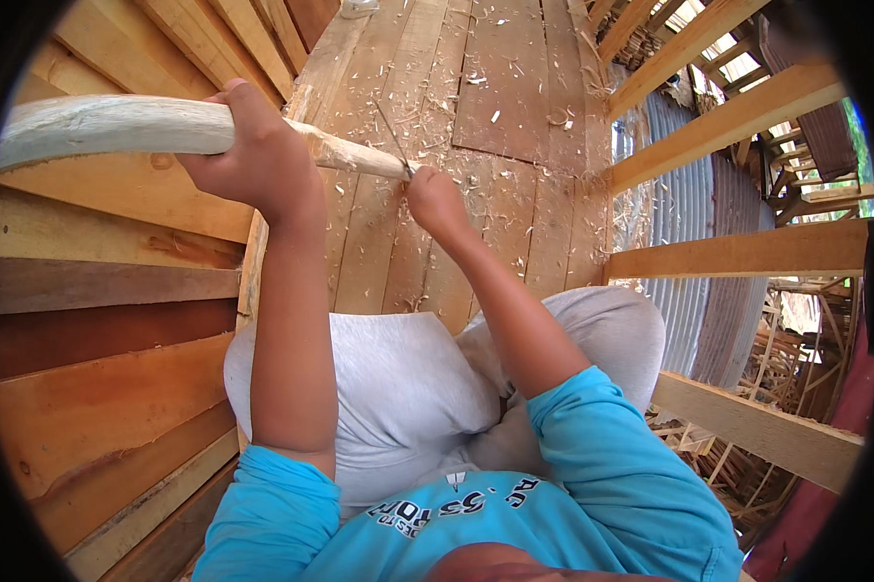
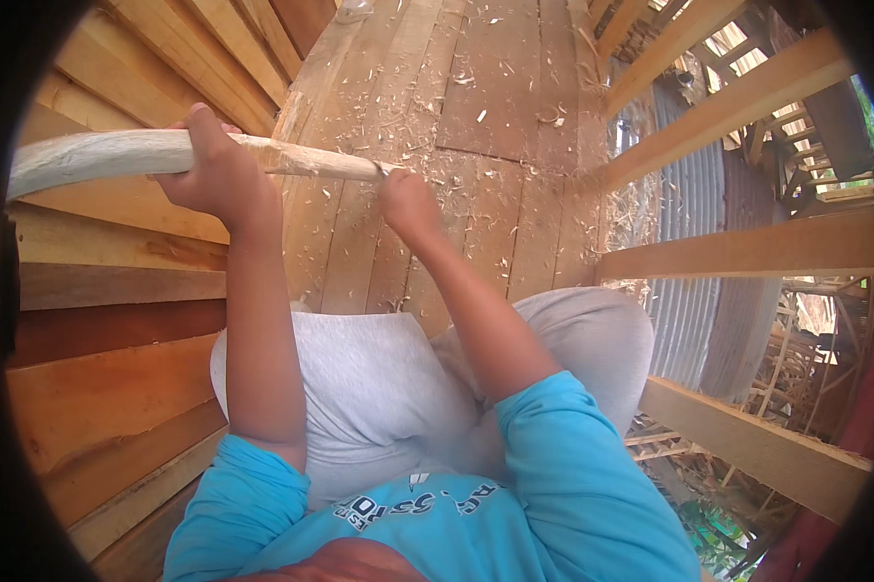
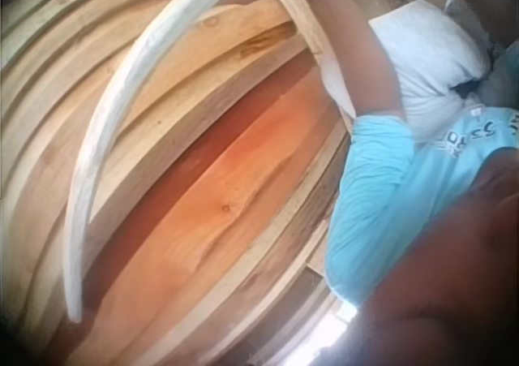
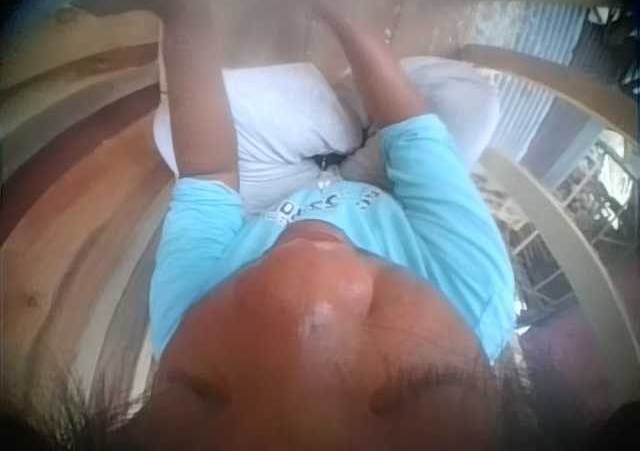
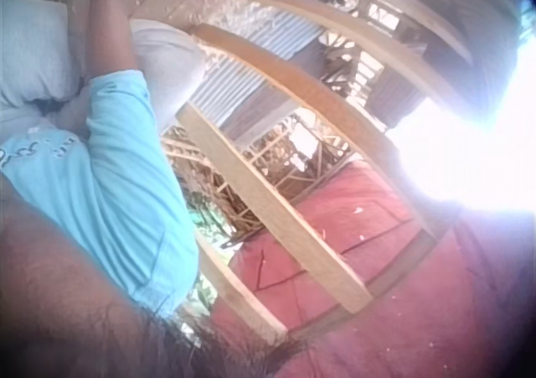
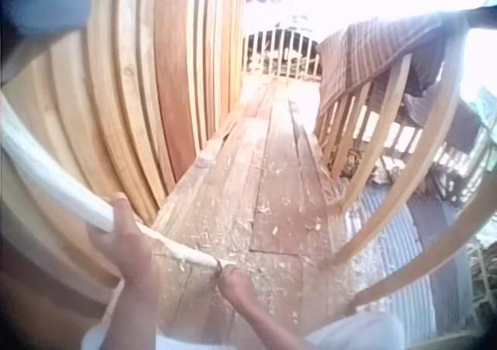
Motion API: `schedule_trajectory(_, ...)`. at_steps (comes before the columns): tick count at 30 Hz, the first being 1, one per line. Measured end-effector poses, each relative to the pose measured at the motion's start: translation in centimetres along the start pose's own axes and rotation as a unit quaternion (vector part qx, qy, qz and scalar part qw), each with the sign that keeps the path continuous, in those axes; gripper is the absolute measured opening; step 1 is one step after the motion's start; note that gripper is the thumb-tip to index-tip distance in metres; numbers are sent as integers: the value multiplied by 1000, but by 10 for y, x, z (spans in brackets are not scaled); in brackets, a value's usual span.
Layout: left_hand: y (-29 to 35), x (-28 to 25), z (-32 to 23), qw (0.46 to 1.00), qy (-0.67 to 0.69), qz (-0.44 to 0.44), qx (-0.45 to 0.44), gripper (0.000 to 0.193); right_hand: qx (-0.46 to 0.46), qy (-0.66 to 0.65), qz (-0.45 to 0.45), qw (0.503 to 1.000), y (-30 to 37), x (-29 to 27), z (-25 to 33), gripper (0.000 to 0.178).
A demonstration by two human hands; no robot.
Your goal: The person carves a long piece of wood using a knife, removing shavings and shaping the surface. They rotate the wood and adjust their grip to work on different sections while sitting on a wooden floor.
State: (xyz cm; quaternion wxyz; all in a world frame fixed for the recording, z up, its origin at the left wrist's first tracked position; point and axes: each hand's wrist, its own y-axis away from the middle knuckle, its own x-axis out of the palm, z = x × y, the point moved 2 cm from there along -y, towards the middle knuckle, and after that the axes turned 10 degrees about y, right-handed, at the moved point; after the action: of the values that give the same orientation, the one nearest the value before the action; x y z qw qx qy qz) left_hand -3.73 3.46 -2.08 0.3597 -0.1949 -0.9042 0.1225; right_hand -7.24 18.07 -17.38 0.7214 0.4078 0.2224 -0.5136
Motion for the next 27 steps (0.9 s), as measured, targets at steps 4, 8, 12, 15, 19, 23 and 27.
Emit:
schedule_trajectory(4,-2,3,-3,1000,-15,3,-10,18,-14,24,-46,999,-17,24,-30,53)
schedule_trajectory(8,-1,4,-3,999,-35,-4,-5,24,9,5,-31,999,23,1,23,67)
schedule_trajectory(12,5,9,-11,998,-51,41,-1,34,14,-14,-65,998,-6,26,-24,62)
schedule_trajectory(15,-2,-5,-3,994,-24,72,73,44,-44,-40,-60,996,19,13,21,60)
schedule_trajectory(19,3,-6,2,990,-59,91,90,52,23,-58,-32,998,-4,25,-15,59)
schedule_trajectory(23,5,-1,-2,990,-70,119,16,54,32,-48,-80,995,-30,40,-53,63)
schedule_trajectory(27,4,-6,1,992,-76,90,53,54,-42,-54,-22,997,-9,13,-1,61)
